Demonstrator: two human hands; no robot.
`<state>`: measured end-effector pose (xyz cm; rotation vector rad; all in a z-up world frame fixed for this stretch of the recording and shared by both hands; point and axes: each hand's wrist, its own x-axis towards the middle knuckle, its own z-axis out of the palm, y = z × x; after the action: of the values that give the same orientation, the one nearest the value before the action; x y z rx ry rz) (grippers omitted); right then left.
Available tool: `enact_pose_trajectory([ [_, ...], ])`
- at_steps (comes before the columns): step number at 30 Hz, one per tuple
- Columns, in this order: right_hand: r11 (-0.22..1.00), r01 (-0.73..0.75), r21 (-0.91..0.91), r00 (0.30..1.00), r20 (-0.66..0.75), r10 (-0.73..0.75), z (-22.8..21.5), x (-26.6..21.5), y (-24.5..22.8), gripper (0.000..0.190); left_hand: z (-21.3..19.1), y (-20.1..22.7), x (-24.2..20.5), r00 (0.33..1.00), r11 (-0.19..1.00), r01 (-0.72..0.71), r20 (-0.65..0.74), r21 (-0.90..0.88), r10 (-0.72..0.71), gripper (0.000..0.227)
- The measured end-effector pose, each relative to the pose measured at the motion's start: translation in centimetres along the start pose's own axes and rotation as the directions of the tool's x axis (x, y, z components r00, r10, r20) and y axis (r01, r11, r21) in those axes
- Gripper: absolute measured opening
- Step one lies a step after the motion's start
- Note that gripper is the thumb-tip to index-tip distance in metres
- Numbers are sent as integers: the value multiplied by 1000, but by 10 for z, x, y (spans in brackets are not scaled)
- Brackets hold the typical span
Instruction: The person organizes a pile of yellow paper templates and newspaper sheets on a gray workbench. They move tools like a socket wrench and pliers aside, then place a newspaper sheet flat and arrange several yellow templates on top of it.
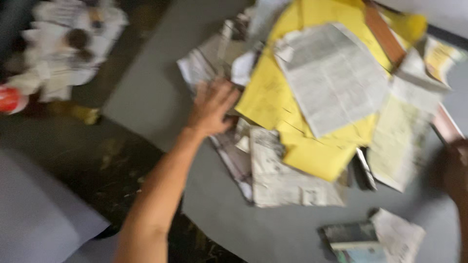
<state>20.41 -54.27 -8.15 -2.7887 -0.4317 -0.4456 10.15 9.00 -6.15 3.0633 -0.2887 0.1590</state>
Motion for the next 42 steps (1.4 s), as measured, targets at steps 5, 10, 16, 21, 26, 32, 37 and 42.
enact_pose_trajectory([
  [5, 976, -211, 52, 973, -85, 215, 8, -15, 31, 36, -3, -30, -39, 923, 988, -26, -384, -151, -35, 101],
  [10, 996, 34, -83, 988, -146, -46, 6, -66, 48, 34, -50, -111, -132, 520, 571, 731, -236, -374, -821, 53],
  [16, 986, 57, -154, 993, -97, -72, -17, -92, 19, 31, -64, -193, -205, 52, 103, 801, -103, -590, -993, 62],
  [21, 990, 118, -78, 993, -18, -120, -23, -73, -41, 35, -41, -223, -179, 131, 140, 763, -62, -630, -989, 68],
  [26, 998, 61, 7, 998, 10, -61, -32, -63, -78, 43, -41, -220, -135, 275, 235, 657, -62, -717, -959, 74],
  [32, 990, -99, 105, 991, 99, 89, -51, -76, -92, 62, -46, -110, -86, 496, 421, 501, -148, -756, -856, 81],
  [37, 994, -36, 102, 996, 87, 27, -65, -81, -97, 62, -33, 43, -67, 779, 780, 430, -251, -455, -575, 70],
  [42, 989, -1, 151, 993, 121, -17, -41, -51, -113, 58, -26, 187, -41, 939, 786, 281, -13, -551, -345, 82],
])
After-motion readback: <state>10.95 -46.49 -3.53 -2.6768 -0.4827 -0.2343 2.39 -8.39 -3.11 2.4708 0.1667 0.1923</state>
